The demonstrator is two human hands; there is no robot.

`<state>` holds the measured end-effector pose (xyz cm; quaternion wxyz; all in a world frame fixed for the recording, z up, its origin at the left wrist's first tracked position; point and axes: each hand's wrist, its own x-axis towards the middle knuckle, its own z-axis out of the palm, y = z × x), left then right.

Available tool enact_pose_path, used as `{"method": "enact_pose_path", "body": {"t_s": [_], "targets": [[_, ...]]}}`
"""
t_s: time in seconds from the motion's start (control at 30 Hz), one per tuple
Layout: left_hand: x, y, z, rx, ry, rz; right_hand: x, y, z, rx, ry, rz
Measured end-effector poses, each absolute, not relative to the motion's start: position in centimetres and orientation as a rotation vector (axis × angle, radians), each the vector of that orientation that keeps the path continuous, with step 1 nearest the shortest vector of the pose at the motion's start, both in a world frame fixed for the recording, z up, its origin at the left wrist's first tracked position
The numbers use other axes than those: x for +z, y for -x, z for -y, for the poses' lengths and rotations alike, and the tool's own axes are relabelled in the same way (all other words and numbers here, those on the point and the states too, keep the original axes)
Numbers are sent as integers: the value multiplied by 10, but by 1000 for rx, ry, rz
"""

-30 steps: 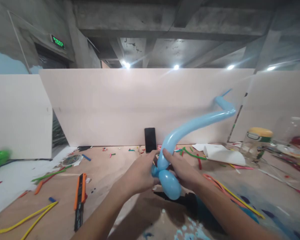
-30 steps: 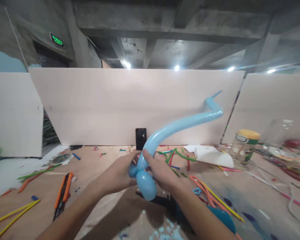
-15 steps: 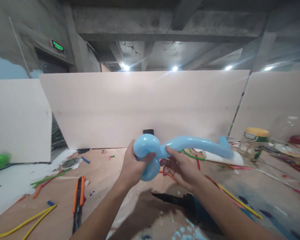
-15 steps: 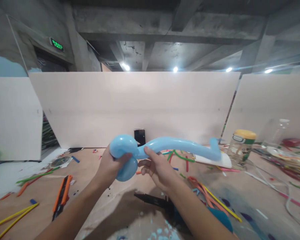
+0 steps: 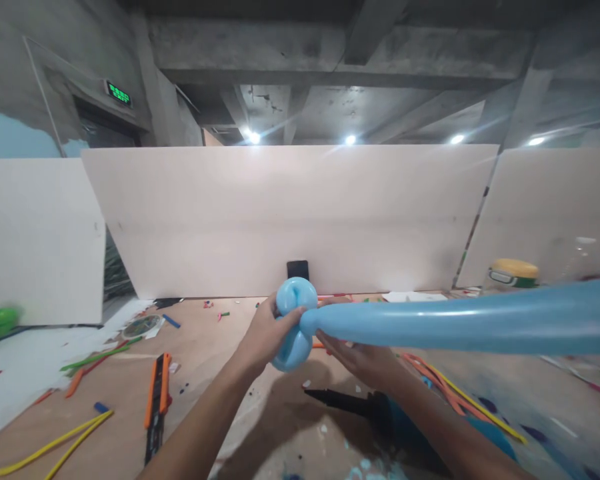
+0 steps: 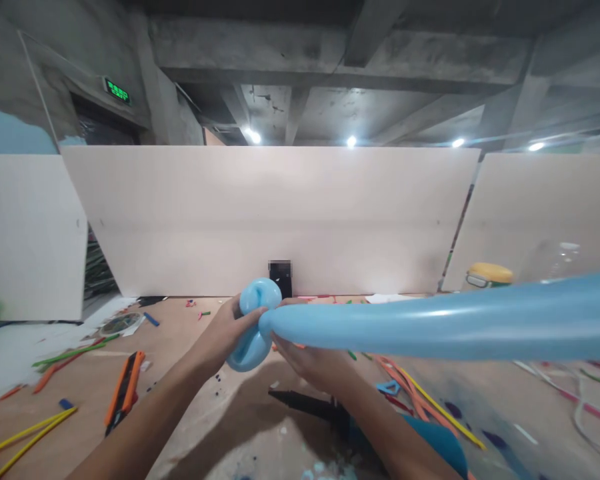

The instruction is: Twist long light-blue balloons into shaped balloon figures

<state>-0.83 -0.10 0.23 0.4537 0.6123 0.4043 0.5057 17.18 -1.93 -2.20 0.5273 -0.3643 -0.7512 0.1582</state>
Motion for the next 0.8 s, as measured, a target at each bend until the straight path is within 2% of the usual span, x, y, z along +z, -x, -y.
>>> {"method": "enact_pose_path", "body": {"t_s": [0.1, 0.2, 0.33, 0.57, 0.8], "targets": [[5, 9, 3, 1210, -1497, -798, -14, -177, 11, 522, 926, 1732], [4, 9, 3, 1213, -1487, -786, -12, -176, 5, 761, 907, 1631], [1, 8, 1, 1254, -1443, -864, -17, -171, 5, 984, 777, 1535], [0, 9, -1, 1332, -1279, -629, -15, -166, 6, 1408, 532, 1184], [-1, 12, -2, 1337, -1415, -731, -18, -166, 5, 1353, 599, 1212]]}}
